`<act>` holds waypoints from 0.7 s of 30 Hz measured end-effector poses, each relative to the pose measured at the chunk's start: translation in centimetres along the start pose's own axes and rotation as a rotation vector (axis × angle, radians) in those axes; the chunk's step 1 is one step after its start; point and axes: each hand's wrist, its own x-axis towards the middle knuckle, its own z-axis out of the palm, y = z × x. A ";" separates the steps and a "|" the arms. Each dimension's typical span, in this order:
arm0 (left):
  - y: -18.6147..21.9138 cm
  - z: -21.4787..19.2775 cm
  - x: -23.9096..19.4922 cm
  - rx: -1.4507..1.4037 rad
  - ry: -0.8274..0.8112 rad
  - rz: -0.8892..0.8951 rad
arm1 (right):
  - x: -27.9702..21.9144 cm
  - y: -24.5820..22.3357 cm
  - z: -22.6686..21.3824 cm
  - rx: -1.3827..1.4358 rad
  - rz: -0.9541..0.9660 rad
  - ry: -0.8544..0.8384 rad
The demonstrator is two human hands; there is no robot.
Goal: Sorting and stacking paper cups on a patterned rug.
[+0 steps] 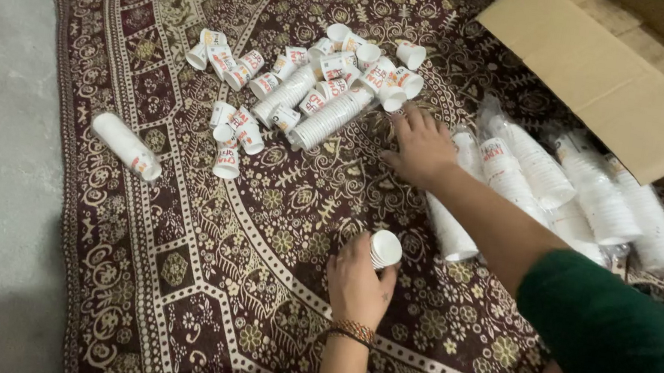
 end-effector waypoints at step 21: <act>1.5 -1.0 0.7 -0.004 -0.205 -0.139 | 5.2 1.2 0.4 -0.245 0.107 -0.397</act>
